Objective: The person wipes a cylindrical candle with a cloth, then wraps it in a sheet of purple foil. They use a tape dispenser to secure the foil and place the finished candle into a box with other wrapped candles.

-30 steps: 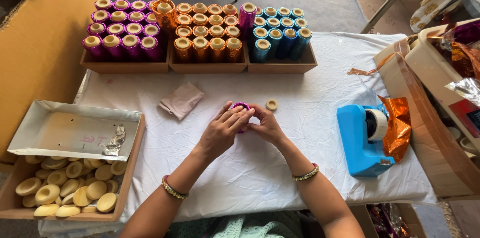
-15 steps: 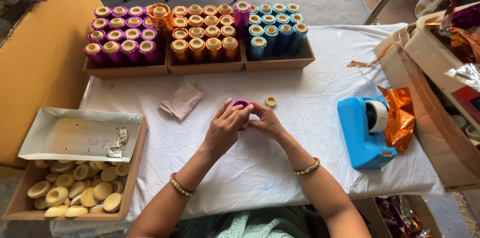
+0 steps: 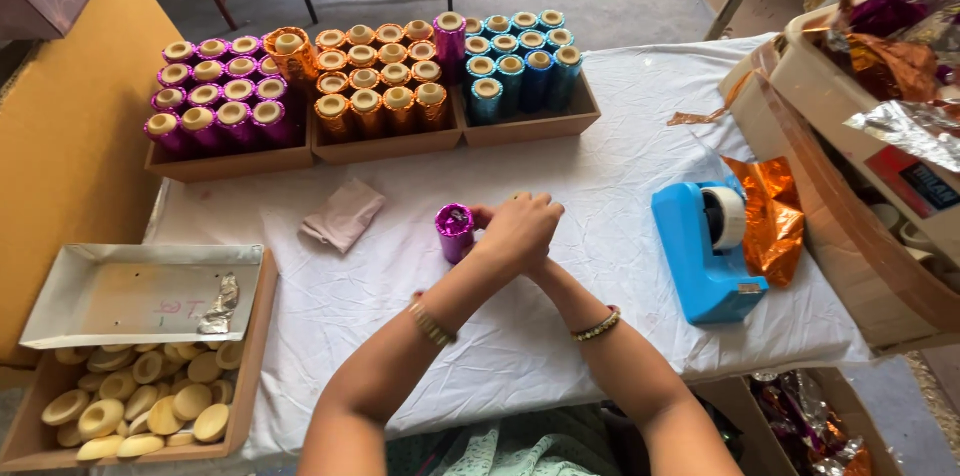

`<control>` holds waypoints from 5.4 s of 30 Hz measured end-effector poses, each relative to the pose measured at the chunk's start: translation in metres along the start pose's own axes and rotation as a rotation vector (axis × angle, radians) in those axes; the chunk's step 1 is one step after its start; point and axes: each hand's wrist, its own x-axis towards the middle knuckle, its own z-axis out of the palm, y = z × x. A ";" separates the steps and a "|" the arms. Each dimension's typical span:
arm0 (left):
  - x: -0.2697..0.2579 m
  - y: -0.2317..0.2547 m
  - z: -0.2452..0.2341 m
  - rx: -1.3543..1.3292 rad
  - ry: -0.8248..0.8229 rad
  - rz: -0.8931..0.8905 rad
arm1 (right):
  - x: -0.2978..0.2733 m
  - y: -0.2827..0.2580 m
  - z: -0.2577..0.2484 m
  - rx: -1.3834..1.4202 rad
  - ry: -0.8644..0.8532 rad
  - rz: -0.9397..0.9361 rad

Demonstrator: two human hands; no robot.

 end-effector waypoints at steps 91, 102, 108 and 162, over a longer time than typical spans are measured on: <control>-0.125 -0.132 0.048 -0.783 0.366 -0.480 | 0.007 -0.086 0.039 0.254 0.140 0.180; -0.113 -0.073 0.016 -2.093 0.598 -0.709 | -0.009 -0.142 0.065 -0.452 0.046 -0.312; -0.112 -0.057 0.013 -2.215 0.600 -0.632 | -0.001 -0.162 0.073 -0.646 0.151 -0.523; -0.120 -0.063 -0.019 -2.266 0.164 -0.513 | -0.004 -0.151 0.069 -0.430 0.039 -0.447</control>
